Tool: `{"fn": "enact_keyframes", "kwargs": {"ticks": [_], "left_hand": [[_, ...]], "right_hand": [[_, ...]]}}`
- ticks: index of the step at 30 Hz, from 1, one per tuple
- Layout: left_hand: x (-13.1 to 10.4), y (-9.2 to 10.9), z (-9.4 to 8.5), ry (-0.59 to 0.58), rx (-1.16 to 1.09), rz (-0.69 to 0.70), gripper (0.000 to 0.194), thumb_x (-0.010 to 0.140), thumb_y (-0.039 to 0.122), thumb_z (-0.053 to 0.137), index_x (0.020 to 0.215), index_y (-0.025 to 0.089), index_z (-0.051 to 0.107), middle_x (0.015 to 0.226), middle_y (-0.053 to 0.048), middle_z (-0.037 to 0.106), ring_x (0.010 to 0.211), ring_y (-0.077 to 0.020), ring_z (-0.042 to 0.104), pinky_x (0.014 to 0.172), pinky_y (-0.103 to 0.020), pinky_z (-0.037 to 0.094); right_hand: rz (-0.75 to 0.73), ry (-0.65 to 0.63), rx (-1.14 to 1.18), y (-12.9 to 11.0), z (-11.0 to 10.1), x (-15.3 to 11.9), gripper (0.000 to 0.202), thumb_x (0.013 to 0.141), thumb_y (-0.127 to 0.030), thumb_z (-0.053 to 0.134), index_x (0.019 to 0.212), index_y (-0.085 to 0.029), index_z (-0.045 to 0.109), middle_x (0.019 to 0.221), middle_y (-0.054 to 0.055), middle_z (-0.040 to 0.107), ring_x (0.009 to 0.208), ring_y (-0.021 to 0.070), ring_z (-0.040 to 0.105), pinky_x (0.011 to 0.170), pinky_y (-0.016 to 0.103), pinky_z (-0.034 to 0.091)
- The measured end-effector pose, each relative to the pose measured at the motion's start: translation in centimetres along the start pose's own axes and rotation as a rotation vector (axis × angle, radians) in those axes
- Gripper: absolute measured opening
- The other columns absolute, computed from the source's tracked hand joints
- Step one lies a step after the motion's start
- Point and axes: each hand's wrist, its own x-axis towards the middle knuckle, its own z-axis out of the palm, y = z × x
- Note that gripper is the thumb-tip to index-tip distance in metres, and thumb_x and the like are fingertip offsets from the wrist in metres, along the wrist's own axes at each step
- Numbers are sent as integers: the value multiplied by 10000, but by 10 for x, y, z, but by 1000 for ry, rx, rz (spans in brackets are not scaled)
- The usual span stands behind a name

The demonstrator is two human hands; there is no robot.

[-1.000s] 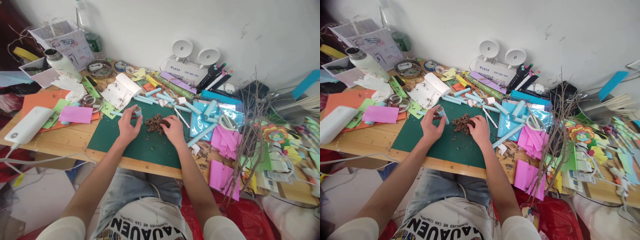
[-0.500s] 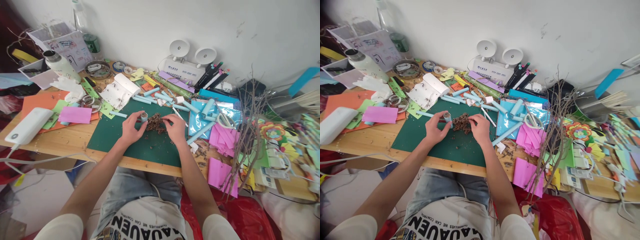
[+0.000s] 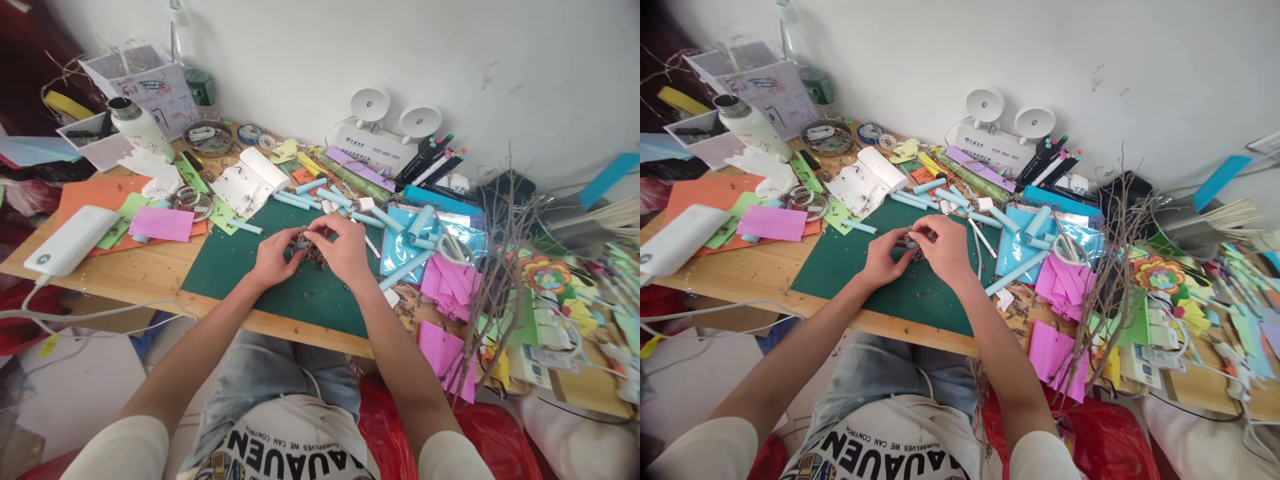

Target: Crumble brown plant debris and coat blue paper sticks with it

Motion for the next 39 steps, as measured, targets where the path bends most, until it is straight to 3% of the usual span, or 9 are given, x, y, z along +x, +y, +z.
{"fn": "enact_keyframes", "kwargs": {"ticks": [6, 9, 13, 18, 23, 30, 35, 39], "left_hand": [[-2, -3, 2, 0, 13, 1, 383, 839, 270, 579, 1213, 188, 570, 1094, -94, 708, 949, -211, 689, 825, -333, 563], [-1, -2, 2, -5, 3, -3, 379, 841, 271, 572, 1210, 187, 569, 1100, -94, 706, 977, -217, 682, 840, -340, 562], [0, 0, 2, 9, -7, 13, 354, 860, 299, 595, 1196, 193, 566, 1094, -91, 707, 936, -202, 688, 843, -335, 560], [-3, -3, 5, 20, -77, -32, 449, 867, 328, 619, 1272, 200, 472, 1076, -84, 697, 921, -187, 700, 793, -315, 580], [-3, -6, 6, 27, -19, 84, 298, 902, 288, 587, 1188, 212, 549, 1117, -96, 697, 1014, -198, 689, 863, -325, 565], [1, -2, 2, 71, 23, 211, 239, 913, 242, 575, 1149, 207, 601, 1085, -90, 713, 1001, -187, 682, 853, -300, 552], [1, -1, 2, 85, 18, 223, 220, 904, 239, 594, 1121, 208, 605, 1064, -89, 715, 976, -185, 684, 837, -292, 551], [2, 0, 1, 78, 3, 221, 212, 891, 223, 598, 1102, 203, 599, 1035, -87, 708, 952, -187, 678, 809, -294, 552]], "right_hand": [[-111, -46, -72, 4, 2, -5, 79, 856, -293, 635, 891, -235, 675, 1042, 65, 661, 1002, 229, 625, 926, 384, 513], [-82, -85, -14, 5, 0, -8, 124, 821, -292, 685, 927, -232, 664, 1022, 56, 657, 912, 208, 639, 843, 354, 546], [-11, -88, 59, 6, -2, -9, 88, 859, -237, 612, 924, -219, 669, 998, 53, 667, 830, 179, 643, 742, 314, 569], [-20, -141, 122, 8, -3, -6, 362, 866, -182, 571, 1211, -257, 651, 1193, 55, 658, 904, 174, 663, 746, 299, 570], [2, -79, 103, 10, 0, -3, 209, 868, -178, 566, 971, -216, 744, 996, 50, 720, 875, 181, 673, 774, 309, 561], [2, -72, 164, 12, -1, -3, 155, 849, -192, 608, 901, -214, 752, 937, 50, 715, 850, 178, 668, 760, 310, 553], [65, 90, 213, 18, -4, -6, 134, 861, -231, 602, 924, -203, 718, 922, 42, 689, 784, 157, 639, 695, 285, 539], [42, 28, 189, 14, -5, -10, 195, 864, -204, 595, 1029, -215, 698, 922, 30, 682, 788, 149, 633, 699, 275, 533]]}}
